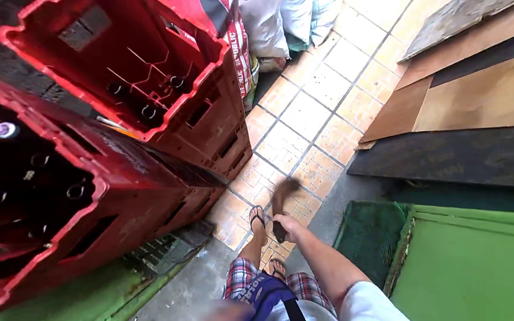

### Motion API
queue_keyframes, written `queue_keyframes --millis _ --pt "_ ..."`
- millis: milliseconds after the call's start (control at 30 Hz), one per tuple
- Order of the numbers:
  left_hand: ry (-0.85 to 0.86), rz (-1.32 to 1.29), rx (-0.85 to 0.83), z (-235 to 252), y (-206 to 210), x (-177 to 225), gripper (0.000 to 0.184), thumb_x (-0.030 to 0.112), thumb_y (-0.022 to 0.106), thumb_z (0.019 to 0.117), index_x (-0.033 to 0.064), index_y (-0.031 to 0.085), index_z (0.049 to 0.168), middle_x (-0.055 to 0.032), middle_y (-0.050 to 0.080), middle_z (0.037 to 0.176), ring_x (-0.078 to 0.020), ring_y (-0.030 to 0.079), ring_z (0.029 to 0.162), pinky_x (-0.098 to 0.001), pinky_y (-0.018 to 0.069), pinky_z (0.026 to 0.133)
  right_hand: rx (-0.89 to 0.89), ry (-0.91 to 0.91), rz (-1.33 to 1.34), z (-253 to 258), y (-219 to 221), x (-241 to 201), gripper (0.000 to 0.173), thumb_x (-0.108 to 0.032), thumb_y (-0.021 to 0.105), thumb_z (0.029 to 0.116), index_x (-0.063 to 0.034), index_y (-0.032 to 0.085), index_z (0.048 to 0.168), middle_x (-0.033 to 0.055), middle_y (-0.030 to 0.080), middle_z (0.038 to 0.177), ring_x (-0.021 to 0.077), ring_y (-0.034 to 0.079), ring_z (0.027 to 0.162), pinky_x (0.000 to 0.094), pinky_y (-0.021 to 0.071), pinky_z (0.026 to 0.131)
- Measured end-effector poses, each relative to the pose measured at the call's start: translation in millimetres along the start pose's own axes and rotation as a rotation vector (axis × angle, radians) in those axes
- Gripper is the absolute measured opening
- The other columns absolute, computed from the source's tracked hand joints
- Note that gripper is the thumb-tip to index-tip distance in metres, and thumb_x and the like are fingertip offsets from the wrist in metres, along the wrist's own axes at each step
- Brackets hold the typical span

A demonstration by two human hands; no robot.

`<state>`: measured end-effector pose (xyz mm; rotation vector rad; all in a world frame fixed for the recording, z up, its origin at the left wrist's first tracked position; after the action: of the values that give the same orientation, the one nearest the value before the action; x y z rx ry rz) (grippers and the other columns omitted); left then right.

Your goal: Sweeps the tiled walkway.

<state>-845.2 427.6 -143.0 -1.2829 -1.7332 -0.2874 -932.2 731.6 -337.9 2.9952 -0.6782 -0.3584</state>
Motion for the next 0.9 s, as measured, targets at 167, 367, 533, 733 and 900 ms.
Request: queue_keyframes --millis 167,367,533,733,900 --pt "-0.093 0.221 0.004 46.3 -97.8 49.6 0.058 -0.012 0.049 0.0931 0.0100 0.057 0.146 -0.0118 0.059 0.147 -0.0362 0.056 0.135 -0.0602 0.0417 0.113 -0.013 -0.158 -0.049 -27.7 -61.2 -49.1 0.074 -0.024 0.062 0.0991 -0.0261 0.024 0.162 0.0188 0.064 0.098 0.0283 0.065 0.064 0.0457 0.0583 0.057" --pt "0.331 0.330 0.591 84.3 -202.5 120.9 0.036 0.006 0.048 0.1030 0.0193 0.065 0.132 -0.0046 0.062 0.142 -0.0239 0.051 0.140 -0.0480 0.0372 0.120 0.459 -0.211 0.334 -41.0 -123.9 -56.4 0.084 -0.018 0.057 0.1010 -0.0298 0.004 0.165 0.0234 0.059 0.119 0.0311 0.066 0.080 0.0501 0.0578 0.066" --pt "0.391 0.621 0.741 149.6 -271.9 163.9 0.035 0.004 0.060 0.0970 0.0098 0.067 0.130 -0.0193 0.056 0.146 -0.0419 0.045 0.141 -0.0596 0.0359 0.117 0.197 -0.082 -0.115 38.9 -64.9 -142.0 0.051 -0.029 0.065 0.0957 -0.0063 0.053 0.139 0.0164 0.068 0.105 0.0254 0.067 0.086 0.0438 0.0576 0.072" --pt "0.076 0.423 0.734 237.7 -312.8 211.9 0.052 0.026 0.059 0.1041 0.0010 0.050 0.148 -0.0171 0.056 0.146 -0.0195 0.057 0.132 -0.0351 0.0462 0.112 -0.082 -0.329 -0.485 38.4 -105.5 -242.7 0.084 -0.029 0.074 0.0885 -0.0288 0.032 0.162 0.0211 0.064 0.128 0.0300 0.070 0.089 0.0501 0.0608 0.076" --pt "-0.082 0.461 0.729 302.8 -316.3 213.5 0.080 0.055 0.045 0.1038 0.0173 0.013 0.166 -0.0173 0.023 0.169 -0.0285 0.031 0.153 -0.0486 0.0310 0.123 0.273 -0.301 -0.120 -4.9 -245.8 -307.8 0.080 -0.015 0.065 0.0985 -0.0250 0.020 0.164 0.0221 0.065 0.116 0.0312 0.071 0.080 0.0495 0.0623 0.067"
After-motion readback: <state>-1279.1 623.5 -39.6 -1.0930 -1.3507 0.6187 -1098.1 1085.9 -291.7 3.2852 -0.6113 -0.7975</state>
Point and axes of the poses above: each hand's wrist, its own z-axis towards the middle knuckle, its own y-axis out of the palm, x = y × z, the point moved 1 cm from there along z, towards the middle knuckle
